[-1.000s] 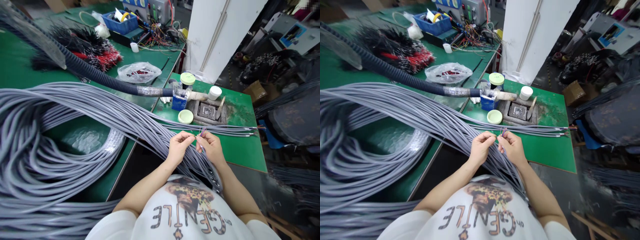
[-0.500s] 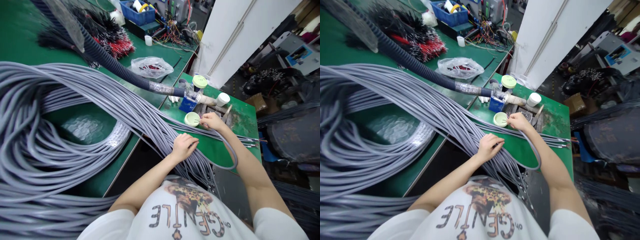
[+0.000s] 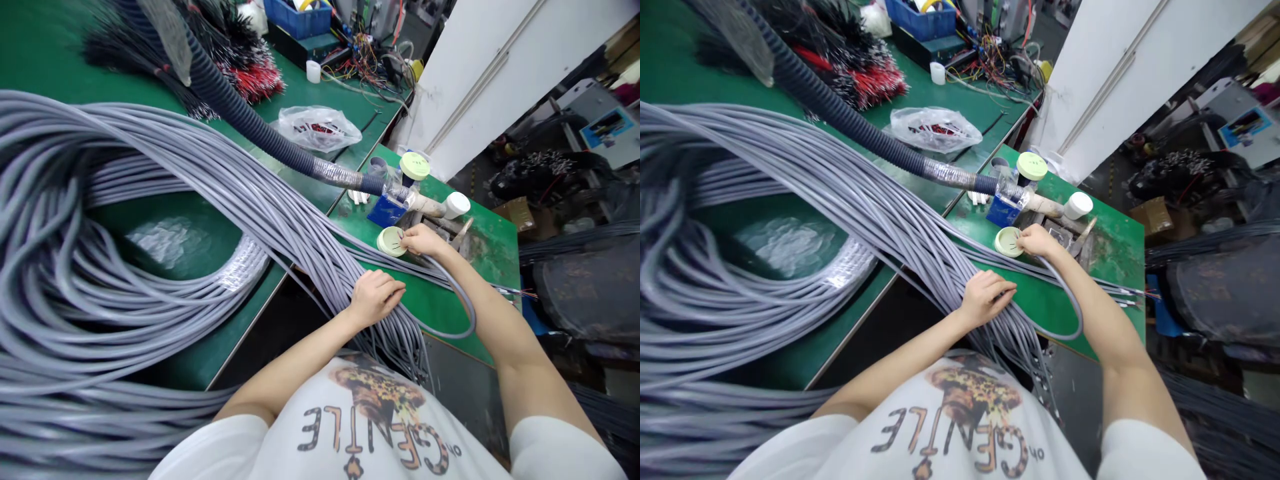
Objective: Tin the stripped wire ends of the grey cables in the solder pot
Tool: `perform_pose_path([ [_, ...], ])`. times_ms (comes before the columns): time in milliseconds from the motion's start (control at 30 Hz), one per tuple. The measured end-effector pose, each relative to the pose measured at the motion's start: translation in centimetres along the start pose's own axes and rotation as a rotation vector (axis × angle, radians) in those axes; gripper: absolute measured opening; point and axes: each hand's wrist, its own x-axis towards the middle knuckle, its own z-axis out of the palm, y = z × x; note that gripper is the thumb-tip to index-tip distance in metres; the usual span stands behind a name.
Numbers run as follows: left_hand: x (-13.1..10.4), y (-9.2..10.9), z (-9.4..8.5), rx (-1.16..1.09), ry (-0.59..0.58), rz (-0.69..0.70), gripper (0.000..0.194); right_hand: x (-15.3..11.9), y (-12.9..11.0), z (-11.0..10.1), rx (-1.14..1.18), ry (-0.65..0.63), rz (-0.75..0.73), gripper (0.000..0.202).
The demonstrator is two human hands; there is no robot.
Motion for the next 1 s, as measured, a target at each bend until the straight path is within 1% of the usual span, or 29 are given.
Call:
perform_pose_path([
  [67,0.0,0.0,-0.1,-0.011,0.003,-0.007,0.019,-0.1,-0.2,0.0,-0.002,0.002,-0.003,0.021],
  [133,0.1,0.0,-0.1,-0.007,0.011,0.0,0.019,-0.4,-0.3,-0.4,-0.001,0.009,-0.01,0.02],
  [233,0.1,0.0,-0.2,0.01,0.021,0.028,0.018,-1.3,0.3,-2.3,0.034,0.033,-0.044,0.021],
  [300,0.0,-0.1,-0.2,0.02,0.016,0.034,0.018,-1.8,1.7,-4.2,0.109,0.068,-0.042,0.022],
  [400,0.0,-0.2,-0.1,0.026,0.001,0.033,0.018,-2.1,5.0,-6.8,0.262,0.135,0.064,0.02],
  [500,0.0,-0.2,0.0,0.027,0.017,0.041,0.017,-1.7,8.6,-8.3,0.342,0.174,0.165,0.02],
  [567,0.0,-0.2,0.1,0.031,0.026,0.038,0.017,-1.3,10.4,-8.6,0.363,0.187,0.209,0.019],
  [667,0.1,-0.1,0.1,0.036,0.021,0.023,0.017,-0.5,12.2,-8.6,0.387,0.195,0.275,0.017],
  [833,0.1,0.0,0.1,0.043,0.033,0.045,0.014,0.6,13.4,-8.7,0.4,0.187,0.356,0.018],
  [1000,0.2,0.0,0.2,0.063,0.073,0.08,0.012,1.3,14.2,-8.8,0.406,0.172,0.408,0.013],
])
